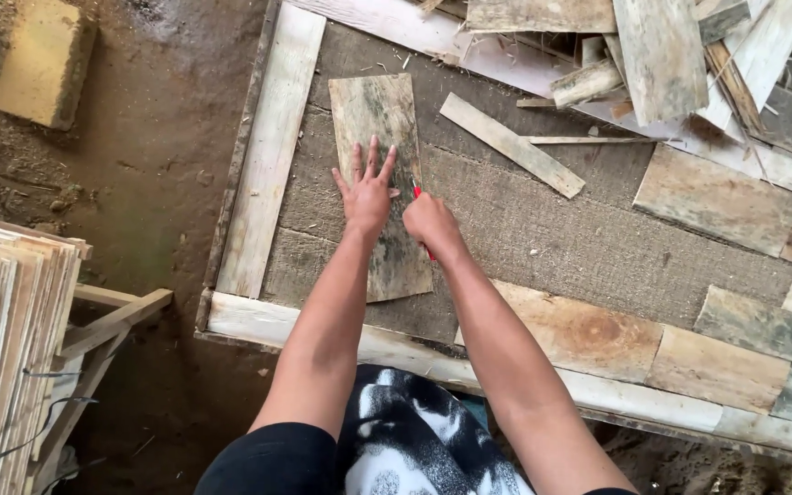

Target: The person uses a red utility knife to cut a long wooden plank on a workbench. They repeatedly score the wood along its length and width, then snap off sections to create smaller pieces. The cut pieces are set aside on the bench.

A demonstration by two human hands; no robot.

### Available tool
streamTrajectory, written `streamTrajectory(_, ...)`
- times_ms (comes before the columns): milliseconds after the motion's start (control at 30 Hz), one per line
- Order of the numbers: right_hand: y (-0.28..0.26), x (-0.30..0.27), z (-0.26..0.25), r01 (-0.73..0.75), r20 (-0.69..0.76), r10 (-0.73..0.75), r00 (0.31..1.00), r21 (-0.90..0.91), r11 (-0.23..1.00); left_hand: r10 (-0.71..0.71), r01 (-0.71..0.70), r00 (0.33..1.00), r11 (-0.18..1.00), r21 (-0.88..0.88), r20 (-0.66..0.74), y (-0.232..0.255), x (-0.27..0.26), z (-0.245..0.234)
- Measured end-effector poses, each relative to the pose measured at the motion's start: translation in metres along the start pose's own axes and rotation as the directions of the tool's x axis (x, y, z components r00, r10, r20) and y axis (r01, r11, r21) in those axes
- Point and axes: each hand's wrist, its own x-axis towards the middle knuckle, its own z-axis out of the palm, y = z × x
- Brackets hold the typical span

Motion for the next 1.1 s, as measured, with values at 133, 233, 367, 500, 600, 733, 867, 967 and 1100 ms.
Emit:
streamTrajectory(133,0.003,0.004,0.016,-0.013,0.009,0.012,1.0,0.034,0.999,0.0,0.012,0.991,0.996,0.083,-0.135,0.002,-0.025,0.007)
streamTrajectory(233,0.003,0.015,0.019,-0.021,-0.014,0.022,1.0,0.042,0.999,0.125,-0.07,0.924,0.984,0.162,-0.36,0.001,-0.042,0.02)
streamTrajectory(367,0.01,0.018,0.027,-0.008,-0.005,0.008,1.0,0.019,1.0,0.148,-0.128,0.959,0.987,0.095,-0.24,-0.006,-0.069,0.038)
streamTrajectory(500,0.014,0.022,0.032,0.011,-0.031,-0.01,0.999,0.033,0.999,0.096,-0.088,0.979,0.995,0.051,-0.182,-0.005,-0.062,0.047)
streamTrajectory(600,0.019,0.016,0.03,0.014,-0.028,-0.014,1.0,0.021,1.0,0.073,-0.072,0.99,0.997,0.011,-0.123,-0.003,-0.061,0.039)
streamTrajectory(733,0.03,-0.009,0.043,0.002,-0.006,-0.002,1.0,0.038,0.999,0.067,-0.064,0.99,0.998,0.026,-0.123,-0.002,-0.064,0.038)
streamTrajectory(867,0.031,-0.023,0.043,0.006,0.013,-0.006,1.0,0.028,1.0,0.07,-0.065,0.987,0.997,0.037,-0.147,-0.003,-0.066,0.037)
streamTrajectory(967,0.035,-0.021,0.045,0.006,0.003,-0.006,1.0,-0.002,1.0,0.101,-0.096,0.978,0.995,0.037,-0.182,0.002,-0.07,0.036)
streamTrajectory(1100,0.04,-0.005,0.058,0.016,-0.008,-0.016,1.0,-0.018,1.0,0.162,-0.154,0.97,0.986,0.057,-0.181,-0.002,-0.091,0.045)
